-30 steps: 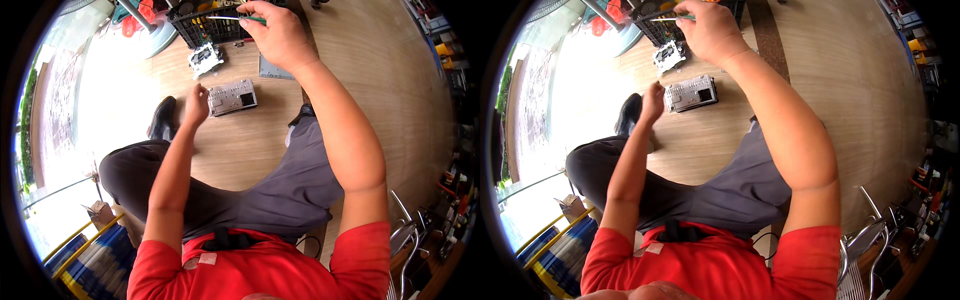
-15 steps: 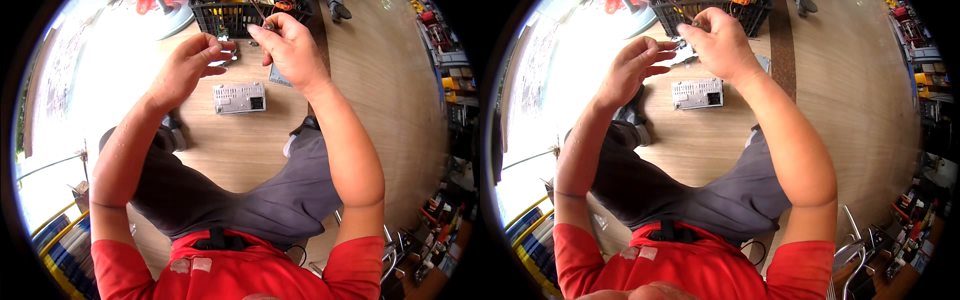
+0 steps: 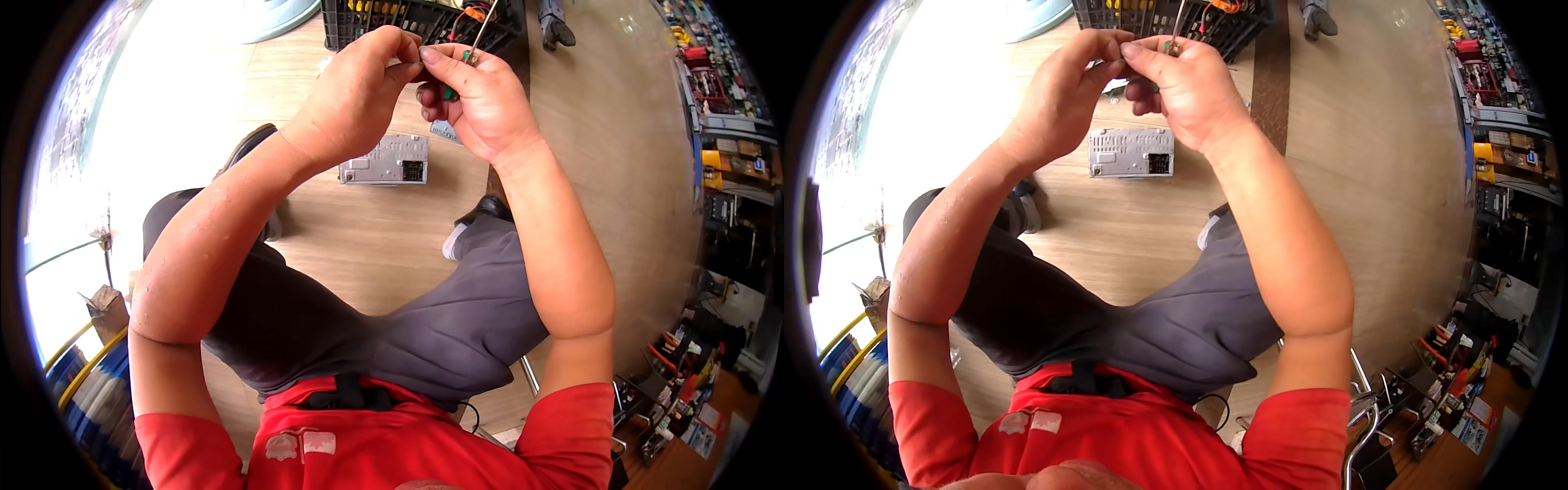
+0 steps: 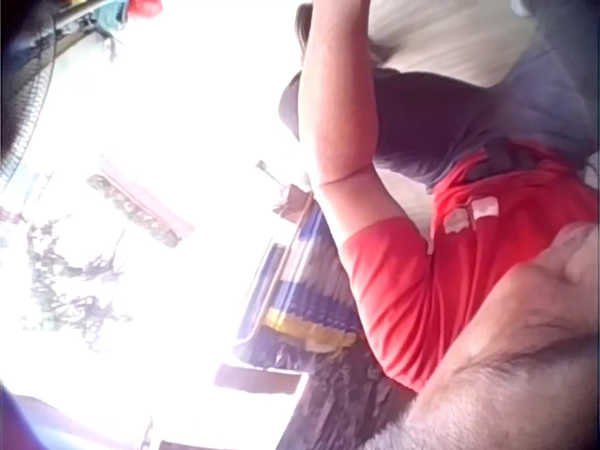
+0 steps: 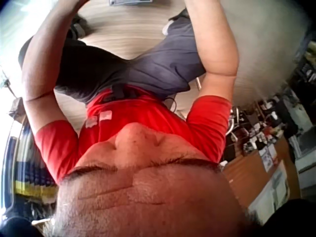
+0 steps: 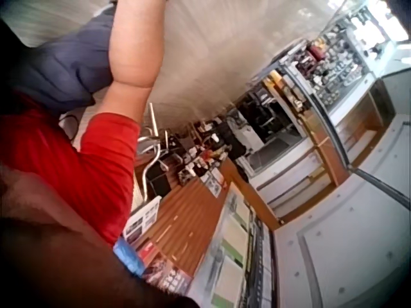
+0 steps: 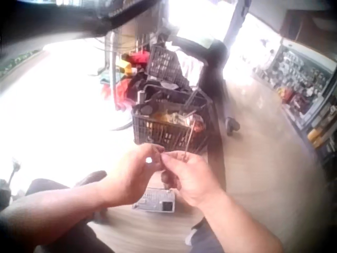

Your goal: The person sits on the floor and uses a screwdriver to work on the metal chassis of an electronic device, removing a small circuit board and manipulating internal wires.

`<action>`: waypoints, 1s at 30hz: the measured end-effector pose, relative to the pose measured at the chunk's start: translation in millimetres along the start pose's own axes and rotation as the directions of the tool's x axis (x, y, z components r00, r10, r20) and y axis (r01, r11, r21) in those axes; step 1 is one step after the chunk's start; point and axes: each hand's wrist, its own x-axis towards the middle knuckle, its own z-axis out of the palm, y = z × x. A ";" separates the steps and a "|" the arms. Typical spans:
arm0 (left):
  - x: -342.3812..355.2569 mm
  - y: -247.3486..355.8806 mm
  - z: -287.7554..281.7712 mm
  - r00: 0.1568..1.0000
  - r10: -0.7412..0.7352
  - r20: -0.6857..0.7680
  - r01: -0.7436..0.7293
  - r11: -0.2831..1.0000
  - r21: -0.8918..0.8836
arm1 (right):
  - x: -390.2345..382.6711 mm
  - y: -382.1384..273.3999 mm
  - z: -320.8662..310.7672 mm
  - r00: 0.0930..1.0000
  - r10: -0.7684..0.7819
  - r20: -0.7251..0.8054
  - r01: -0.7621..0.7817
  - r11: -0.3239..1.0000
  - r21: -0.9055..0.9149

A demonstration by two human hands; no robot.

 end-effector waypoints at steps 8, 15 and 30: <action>1.2 -13.1 5.1 0.974 0.218 -0.064 -0.203 0.960 0.191 | -0.4 3.9 -4.9 0.998 0.065 0.012 -0.065 0.996 0.055; 3.9 -11.4 3.2 0.996 0.084 -0.044 -0.091 0.979 -0.185 | -7.1 4.5 2.7 0.999 0.033 0.019 -0.034 0.999 0.035; -4.8 4.5 -16.7 0.986 0.159 0.040 -0.164 0.972 0.171 | -12.2 10.6 6.2 0.998 0.035 -0.047 -0.034 0.999 0.020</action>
